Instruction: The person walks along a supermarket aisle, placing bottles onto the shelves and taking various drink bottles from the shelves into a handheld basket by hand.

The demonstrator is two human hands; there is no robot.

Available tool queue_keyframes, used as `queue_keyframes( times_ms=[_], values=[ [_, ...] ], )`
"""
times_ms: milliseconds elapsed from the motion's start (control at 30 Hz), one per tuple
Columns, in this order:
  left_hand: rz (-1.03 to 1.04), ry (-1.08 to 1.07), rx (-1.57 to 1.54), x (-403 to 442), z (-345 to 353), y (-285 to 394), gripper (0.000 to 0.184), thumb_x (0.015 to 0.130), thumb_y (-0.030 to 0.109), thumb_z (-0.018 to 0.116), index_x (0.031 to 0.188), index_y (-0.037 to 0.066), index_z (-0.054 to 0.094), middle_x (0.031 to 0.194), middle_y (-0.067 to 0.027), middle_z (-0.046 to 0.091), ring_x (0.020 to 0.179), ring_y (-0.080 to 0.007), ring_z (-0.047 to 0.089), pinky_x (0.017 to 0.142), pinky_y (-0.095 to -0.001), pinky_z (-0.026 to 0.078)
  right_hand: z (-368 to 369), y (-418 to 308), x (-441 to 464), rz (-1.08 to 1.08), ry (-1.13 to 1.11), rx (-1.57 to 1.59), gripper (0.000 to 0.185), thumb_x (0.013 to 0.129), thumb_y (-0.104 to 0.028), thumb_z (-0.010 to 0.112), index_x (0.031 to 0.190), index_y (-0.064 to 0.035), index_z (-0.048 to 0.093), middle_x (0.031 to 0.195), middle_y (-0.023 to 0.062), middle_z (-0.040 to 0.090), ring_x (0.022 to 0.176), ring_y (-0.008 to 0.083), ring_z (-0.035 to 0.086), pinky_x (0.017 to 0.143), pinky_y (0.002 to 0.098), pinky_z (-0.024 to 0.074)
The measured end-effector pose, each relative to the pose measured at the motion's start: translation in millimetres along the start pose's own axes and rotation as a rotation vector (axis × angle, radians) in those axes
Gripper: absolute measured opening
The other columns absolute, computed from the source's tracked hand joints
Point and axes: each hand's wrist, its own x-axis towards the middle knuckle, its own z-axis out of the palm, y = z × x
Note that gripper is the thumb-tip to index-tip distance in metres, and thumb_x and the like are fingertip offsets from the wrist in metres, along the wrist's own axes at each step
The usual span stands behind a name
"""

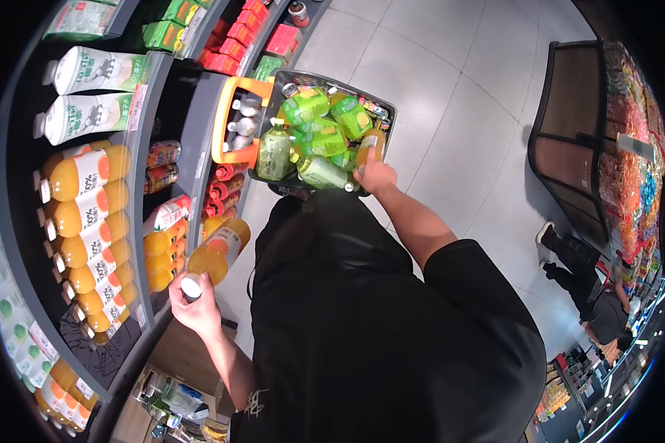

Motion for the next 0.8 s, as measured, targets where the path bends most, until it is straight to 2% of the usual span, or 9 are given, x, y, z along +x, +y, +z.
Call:
queue_keyframes(
  times_ms=[133, 267, 333, 433, 533, 633, 800],
  values=[
    [0.026, -0.022, 0.044, -1, 1, 5, 0.034, 0.083, 0.006, 0.083, 0.111, -0.001, 0.066, 0.094, -0.0061, 0.067, 0.083, -0.0121, 0.062, 0.078, -0.0279, 0.053, 1, -5, 2, 0.136, -0.015, 0.190, 0.110, 0.086, -0.060, 0.067, 0.158, 0.0002, 0.009, 0.117, 0.0237, 0.070, 0.105, 0.0387, 0.070, 0.090, 0.0485, 0.0554],
    [0.049, -0.063, 0.001, -1, 1, 2, 0.033, 0.087, 0.006, 0.081, 0.114, -0.002, 0.064, 0.097, -0.0056, 0.066, 0.086, -0.0110, 0.062, 0.080, -0.0272, 0.052, 7, -1, 9, 0.276, 0.002, 0.398, 0.114, 0.083, -0.063, 0.066, 0.158, 0.0007, 0.008, 0.121, 0.0262, 0.068, 0.110, 0.0391, 0.069, 0.096, 0.0473, 0.0531],
    [0.044, -0.047, 0.026, -1, 3, 7, 0.034, 0.083, 0.005, 0.082, 0.112, -0.002, 0.066, 0.094, -0.0068, 0.068, 0.084, -0.0120, 0.063, 0.079, -0.0280, 0.053, 26, 9, 21, 0.322, 0.022, 0.473, 0.114, 0.084, -0.064, 0.065, 0.158, 0.0008, 0.007, 0.124, 0.0273, 0.067, 0.111, 0.0398, 0.069, 0.100, 0.0460, 0.0516],
    [0.040, -0.040, 0.028, -2, 4, 8, 0.034, 0.082, 0.004, 0.083, 0.110, -0.001, 0.066, 0.093, -0.0076, 0.069, 0.083, -0.0129, 0.065, 0.079, -0.0283, 0.053, 39, 21, 26, 0.399, -0.035, 0.718, 0.108, 0.087, -0.066, 0.058, 0.157, 0.0011, 0.011, 0.119, 0.0289, 0.067, 0.095, 0.0390, 0.073, 0.087, 0.0449, 0.0577],
    [0.024, -0.039, -0.006, -3, 7, 10, 0.034, 0.081, 0.004, 0.083, 0.110, -0.001, 0.067, 0.093, -0.0077, 0.069, 0.083, -0.0132, 0.065, 0.079, -0.0284, 0.053, 36, 27, 17, 0.475, -0.066, 0.910, 0.102, 0.091, -0.068, 0.053, 0.157, -0.0025, 0.010, 0.099, 0.0203, 0.068, 0.059, 0.0257, 0.068, 0.052, 0.0382, 0.0565],
    [0.062, -0.061, 0.044, 5, 17, 7, 0.034, 0.079, 0.006, 0.085, 0.108, -0.001, 0.067, 0.091, -0.0075, 0.070, 0.083, -0.0133, 0.065, 0.079, -0.0286, 0.054, 31, 30, 11, 0.446, -0.131, 1.018, 0.096, 0.094, -0.068, 0.050, 0.157, -0.0058, 0.012, 0.094, 0.0176, 0.067, 0.059, 0.0254, 0.067, 0.052, 0.0380, 0.0560],
    [0.141, -0.247, 0.038, 27, 58, 35, 0.035, 0.079, 0.010, 0.087, 0.105, -0.001, 0.067, 0.090, -0.0067, 0.070, 0.083, -0.0128, 0.065, 0.079, -0.0291, 0.054, 23, 29, 12, 0.481, -0.225, 1.179, 0.100, 0.089, -0.072, 0.056, 0.155, -0.0072, 0.017, 0.112, 0.0239, 0.062, 0.076, 0.0309, 0.069, 0.062, 0.0411, 0.0584]
  ],
)
